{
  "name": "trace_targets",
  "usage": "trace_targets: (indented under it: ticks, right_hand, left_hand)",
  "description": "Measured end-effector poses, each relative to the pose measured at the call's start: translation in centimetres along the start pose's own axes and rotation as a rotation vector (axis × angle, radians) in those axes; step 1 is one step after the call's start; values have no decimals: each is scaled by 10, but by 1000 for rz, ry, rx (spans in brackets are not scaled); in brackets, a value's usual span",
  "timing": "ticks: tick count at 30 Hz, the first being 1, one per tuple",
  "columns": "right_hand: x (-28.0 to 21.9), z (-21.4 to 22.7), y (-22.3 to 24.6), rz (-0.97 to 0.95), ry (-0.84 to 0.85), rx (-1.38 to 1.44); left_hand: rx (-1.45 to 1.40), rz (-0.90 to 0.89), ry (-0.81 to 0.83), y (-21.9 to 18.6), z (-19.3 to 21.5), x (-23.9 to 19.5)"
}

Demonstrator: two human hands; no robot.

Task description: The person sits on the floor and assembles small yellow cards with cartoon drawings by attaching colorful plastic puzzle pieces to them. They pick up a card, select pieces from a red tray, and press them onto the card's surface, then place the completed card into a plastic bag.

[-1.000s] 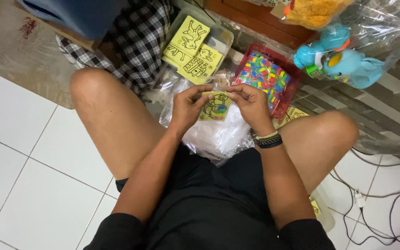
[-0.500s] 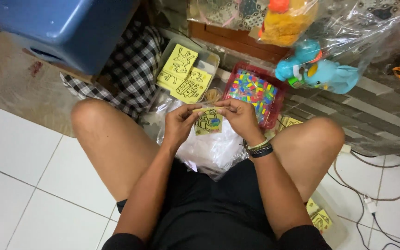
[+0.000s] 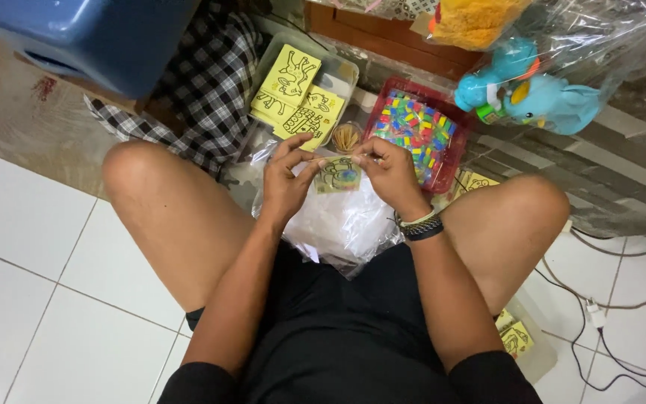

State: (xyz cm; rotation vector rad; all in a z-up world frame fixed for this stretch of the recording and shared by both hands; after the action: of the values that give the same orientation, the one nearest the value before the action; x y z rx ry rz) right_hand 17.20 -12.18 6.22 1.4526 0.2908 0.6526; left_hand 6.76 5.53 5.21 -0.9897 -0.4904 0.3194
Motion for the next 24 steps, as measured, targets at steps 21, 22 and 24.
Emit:
trace_targets:
  ticks: [21,22,24]
  right_hand:
    - [-4,4,-48,-123,-119,325]
    - [-6,3,-48,-118,-119,336]
    - [-7,9,-48,-101,-137,315]
  left_hand:
    - [-206,330,24,50,-12,-8]
    - [-235,337,19,54,-14,-8]
    - [-227,335,28,48,-13,-10]
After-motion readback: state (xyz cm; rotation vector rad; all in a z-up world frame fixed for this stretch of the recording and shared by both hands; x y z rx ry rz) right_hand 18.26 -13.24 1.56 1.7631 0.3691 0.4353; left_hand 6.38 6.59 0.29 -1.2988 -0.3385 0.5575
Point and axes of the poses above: each hand's wrist, its own x-axis towards the middle knuckle, its own z-axis out of the back of the hand, y = z × x, the point moved 8 cm from there along x, towards the middle knuckle, and after that the axes turned 15 degrees about x, right-handed, at the moved point
